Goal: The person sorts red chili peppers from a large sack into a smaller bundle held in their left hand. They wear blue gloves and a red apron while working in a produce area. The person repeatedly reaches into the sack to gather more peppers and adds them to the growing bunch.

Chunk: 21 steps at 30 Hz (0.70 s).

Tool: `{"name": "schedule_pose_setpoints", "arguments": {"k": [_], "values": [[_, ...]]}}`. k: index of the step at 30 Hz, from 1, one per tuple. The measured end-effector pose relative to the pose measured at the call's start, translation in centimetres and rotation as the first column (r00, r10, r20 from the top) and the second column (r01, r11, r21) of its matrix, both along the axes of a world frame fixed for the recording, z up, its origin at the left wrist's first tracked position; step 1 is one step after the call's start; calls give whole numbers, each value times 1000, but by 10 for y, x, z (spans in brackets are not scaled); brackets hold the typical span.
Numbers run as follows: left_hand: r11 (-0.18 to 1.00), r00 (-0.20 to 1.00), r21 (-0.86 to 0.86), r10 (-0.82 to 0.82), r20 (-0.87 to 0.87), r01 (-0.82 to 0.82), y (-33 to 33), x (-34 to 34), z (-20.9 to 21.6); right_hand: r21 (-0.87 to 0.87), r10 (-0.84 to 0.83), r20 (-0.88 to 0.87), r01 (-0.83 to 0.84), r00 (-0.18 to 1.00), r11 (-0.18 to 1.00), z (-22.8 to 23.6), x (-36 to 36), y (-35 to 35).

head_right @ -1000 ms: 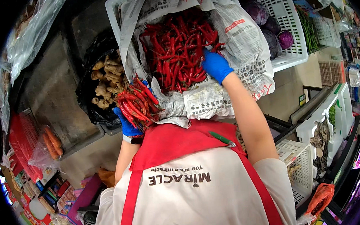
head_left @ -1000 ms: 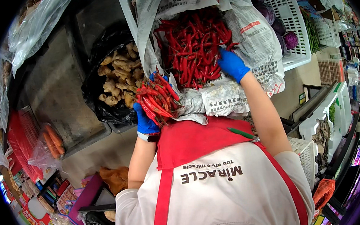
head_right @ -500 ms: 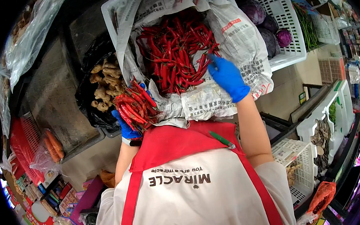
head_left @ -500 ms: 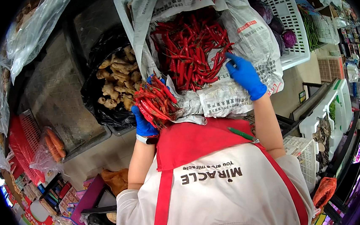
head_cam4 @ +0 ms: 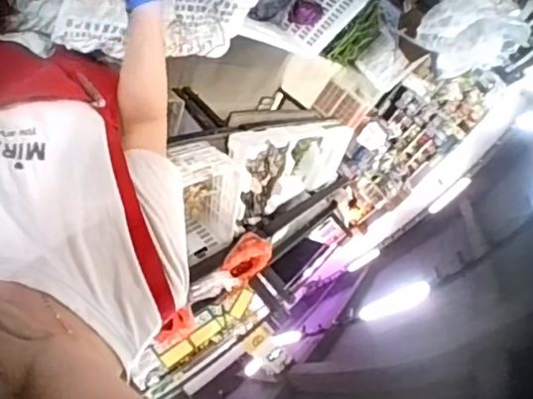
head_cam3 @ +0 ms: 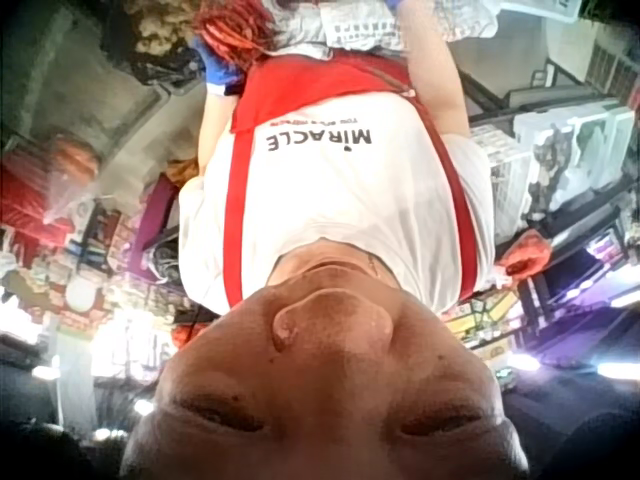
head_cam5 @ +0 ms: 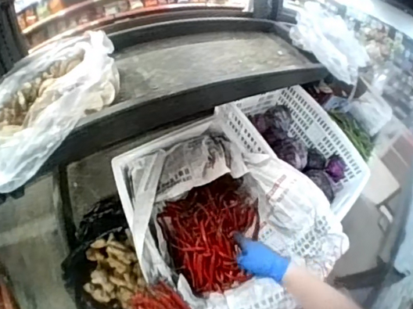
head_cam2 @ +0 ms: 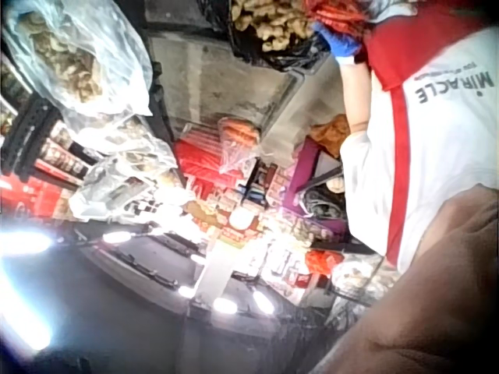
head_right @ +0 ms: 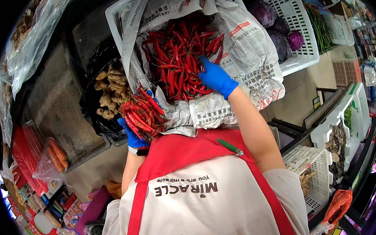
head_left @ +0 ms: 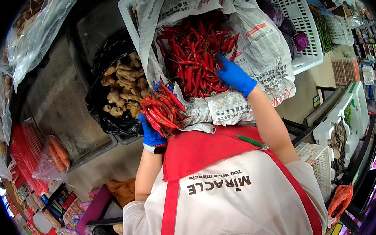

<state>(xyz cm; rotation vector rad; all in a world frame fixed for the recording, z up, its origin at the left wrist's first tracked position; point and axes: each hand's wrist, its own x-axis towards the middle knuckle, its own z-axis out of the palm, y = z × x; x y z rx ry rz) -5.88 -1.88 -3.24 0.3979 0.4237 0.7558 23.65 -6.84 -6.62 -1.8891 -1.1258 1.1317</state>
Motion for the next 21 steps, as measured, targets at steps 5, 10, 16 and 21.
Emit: {"name": "schedule_pose_setpoints", "arguments": {"k": [5, 10, 16, 21], "values": [[999, 998, 41, -2, -64, 5, -2, -2, -1, -149, 292, 437, -251, 851, 956, 48, -31, -11], [999, 998, 50, 13, -59, -10, -3, -3, -8, -214, 68, 71, -52, 995, 976, 77, -6, -22], [999, 999, 30, -38, -38, 39, 0, -7, -13, -61, 99, 465, -80, 880, 995, 27, 54, -1], [998, 998, -53, -19, -65, 16, -3, -13, -20, -138, 204, 558, -152, 804, 979, 23, 52, 23]]}}
